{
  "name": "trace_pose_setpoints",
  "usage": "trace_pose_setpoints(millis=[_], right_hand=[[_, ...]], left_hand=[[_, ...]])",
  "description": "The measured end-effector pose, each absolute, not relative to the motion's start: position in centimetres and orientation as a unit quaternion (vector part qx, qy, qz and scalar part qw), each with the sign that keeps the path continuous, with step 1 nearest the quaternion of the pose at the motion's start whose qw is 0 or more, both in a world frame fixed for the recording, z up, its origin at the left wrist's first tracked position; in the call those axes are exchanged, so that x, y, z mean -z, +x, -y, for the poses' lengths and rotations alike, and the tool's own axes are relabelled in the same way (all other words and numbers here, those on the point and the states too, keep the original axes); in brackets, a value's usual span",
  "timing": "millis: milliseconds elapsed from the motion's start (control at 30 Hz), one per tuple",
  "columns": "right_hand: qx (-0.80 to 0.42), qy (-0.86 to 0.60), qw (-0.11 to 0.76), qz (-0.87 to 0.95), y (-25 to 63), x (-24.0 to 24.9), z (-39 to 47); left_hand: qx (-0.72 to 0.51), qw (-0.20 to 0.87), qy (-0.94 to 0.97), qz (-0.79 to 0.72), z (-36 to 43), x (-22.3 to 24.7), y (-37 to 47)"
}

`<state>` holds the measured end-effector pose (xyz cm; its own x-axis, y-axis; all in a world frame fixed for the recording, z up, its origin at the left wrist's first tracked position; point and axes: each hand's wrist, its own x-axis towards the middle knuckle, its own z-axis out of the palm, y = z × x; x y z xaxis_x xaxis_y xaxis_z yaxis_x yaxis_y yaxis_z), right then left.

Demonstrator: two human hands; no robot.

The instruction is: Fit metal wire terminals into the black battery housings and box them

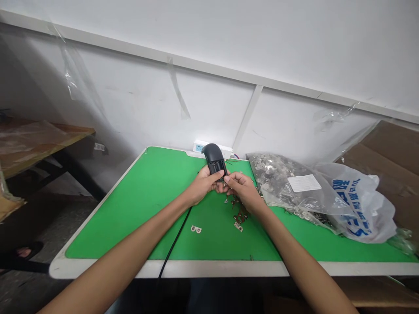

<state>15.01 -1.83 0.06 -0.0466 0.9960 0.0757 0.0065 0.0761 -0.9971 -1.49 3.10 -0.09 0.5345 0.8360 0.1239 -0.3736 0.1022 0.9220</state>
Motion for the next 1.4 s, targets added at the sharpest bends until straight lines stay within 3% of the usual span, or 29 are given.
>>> trace_pose_setpoints(millis=[433, 933, 1400], right_hand=[[-0.538, -0.463, 0.514, 0.482, 13.8, 0.8, 1.9], [-0.520, -0.436, 0.542, 0.495, 13.5, 1.3, 1.8], [-0.468, -0.447, 0.525, 0.552, 13.3, 1.3, 2.1]], left_hand=[[-0.514, 0.625, 0.518, -0.275, -2.5, 0.6, -0.3], [-0.519, 0.657, 0.481, -0.259, -1.9, 0.1, -0.3], [-0.548, 0.607, 0.494, -0.295, -1.3, -0.3, -0.2]])
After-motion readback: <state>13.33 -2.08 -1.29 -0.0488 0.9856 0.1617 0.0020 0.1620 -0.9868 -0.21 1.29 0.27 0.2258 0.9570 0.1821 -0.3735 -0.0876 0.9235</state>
